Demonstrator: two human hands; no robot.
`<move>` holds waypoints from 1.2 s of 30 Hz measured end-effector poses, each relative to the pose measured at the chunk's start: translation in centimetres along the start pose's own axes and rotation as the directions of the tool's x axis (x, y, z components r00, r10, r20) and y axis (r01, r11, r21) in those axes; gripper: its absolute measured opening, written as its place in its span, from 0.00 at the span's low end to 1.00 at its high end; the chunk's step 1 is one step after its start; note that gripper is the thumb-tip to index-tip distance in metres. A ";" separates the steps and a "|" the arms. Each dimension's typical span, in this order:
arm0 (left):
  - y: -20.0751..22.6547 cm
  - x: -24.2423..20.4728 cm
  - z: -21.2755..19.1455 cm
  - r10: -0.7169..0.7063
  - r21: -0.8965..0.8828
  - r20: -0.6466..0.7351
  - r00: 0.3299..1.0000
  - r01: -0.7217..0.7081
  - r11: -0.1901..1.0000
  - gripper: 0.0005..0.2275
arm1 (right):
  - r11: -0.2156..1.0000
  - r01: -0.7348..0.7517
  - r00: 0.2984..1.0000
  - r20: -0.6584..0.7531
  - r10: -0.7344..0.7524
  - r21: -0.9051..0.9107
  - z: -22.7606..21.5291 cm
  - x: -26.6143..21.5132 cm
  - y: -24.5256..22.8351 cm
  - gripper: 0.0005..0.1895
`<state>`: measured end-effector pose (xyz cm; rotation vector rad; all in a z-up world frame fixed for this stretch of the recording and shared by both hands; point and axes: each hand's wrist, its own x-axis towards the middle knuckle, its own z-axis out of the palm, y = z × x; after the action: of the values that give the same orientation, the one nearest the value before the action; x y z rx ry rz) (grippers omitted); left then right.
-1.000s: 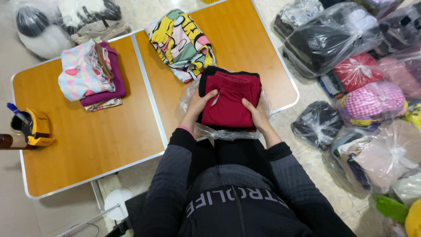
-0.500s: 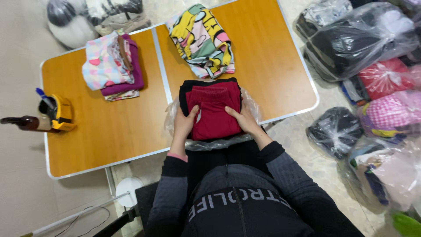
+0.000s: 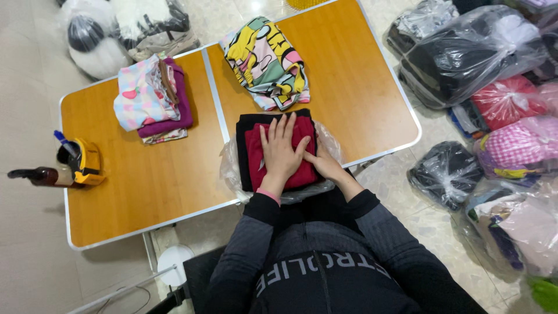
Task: The person places folded garments into a clear plastic bag on a table, pressing them down to fit. They add several folded items one by one, then seal the bag and set it aside.
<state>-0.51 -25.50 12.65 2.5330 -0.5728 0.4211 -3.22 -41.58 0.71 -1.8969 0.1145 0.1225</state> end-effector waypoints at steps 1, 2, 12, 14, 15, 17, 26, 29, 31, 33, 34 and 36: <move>-0.2 0.0 0.2 -0.005 0.006 0.008 1.000 0.005 1.000 0.31 | 0.997 0.008 0.999 0.030 -0.011 0.082 -0.4 -0.1 0.1 0.53; -0.4 0.0 0.3 -0.011 0.012 0.014 1.000 0.011 1.000 0.31 | 0.987 0.018 0.998 0.060 -0.028 0.161 -1.1 0.0 0.0 0.53; -0.9 0.5 0.9 0.013 0.054 0.046 0.999 -0.015 0.998 0.27 | 0.859 -0.247 0.960 -0.009 0.281 0.448 -3.7 3.7 -3.4 0.49; -1.0 0.8 0.9 0.019 0.061 0.070 0.997 -0.023 0.998 0.27 | 0.910 0.004 0.998 -0.056 0.021 0.416 -3.5 3.2 -4.4 0.49; -1.1 0.9 0.9 0.021 0.063 0.081 0.996 -0.026 0.998 0.27 | 0.909 0.131 0.991 -0.072 -0.111 0.395 -3.3 2.6 -5.1 0.49; -1.1 1.5 1.2 0.013 0.093 0.117 0.993 -0.024 0.995 0.27 | 0.894 0.070 0.997 0.005 -0.081 0.443 -2.7 1.1 -7.0 0.50; -4.1 2.1 5.4 0.046 0.092 0.325 0.945 -0.079 0.993 0.34 | 0.917 0.390 0.916 -0.138 -0.376 0.089 2.7 -1.9 -14.3 0.40; -8.2 2.5 4.1 0.198 -0.186 0.459 0.866 -0.124 0.975 0.35 | 0.868 0.471 0.881 -0.128 -0.455 0.159 4.3 -0.8 -14.3 0.43; -10.7 2.5 2.6 0.236 -0.410 0.471 0.850 -0.026 0.912 0.31 | 0.880 0.466 0.884 -0.092 -0.458 0.091 5.4 -0.5 -13.8 0.43; -12.9 2.6 1.1 0.176 -0.627 0.439 0.881 0.160 0.763 0.23 | 0.918 0.386 0.919 -0.045 -0.391 -0.092 6.5 -0.6 -13.4 0.42; -13.9 2.8 0.4 0.099 -0.657 0.294 0.951 0.125 0.743 0.20 | 0.910 0.365 0.925 -0.031 -0.378 -0.199 6.8 -0.5 -13.2 0.41; -15.3 3.3 0.4 -0.203 -0.618 0.070 0.977 0.202 0.760 0.16 | 0.860 0.313 0.938 -0.009 -0.346 -0.403 7.4 -0.4 -13.1 0.41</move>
<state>9.60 -14.75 7.39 1.9165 -0.3486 0.1156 -2.02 -30.30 10.67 -2.2993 -0.1987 -0.1818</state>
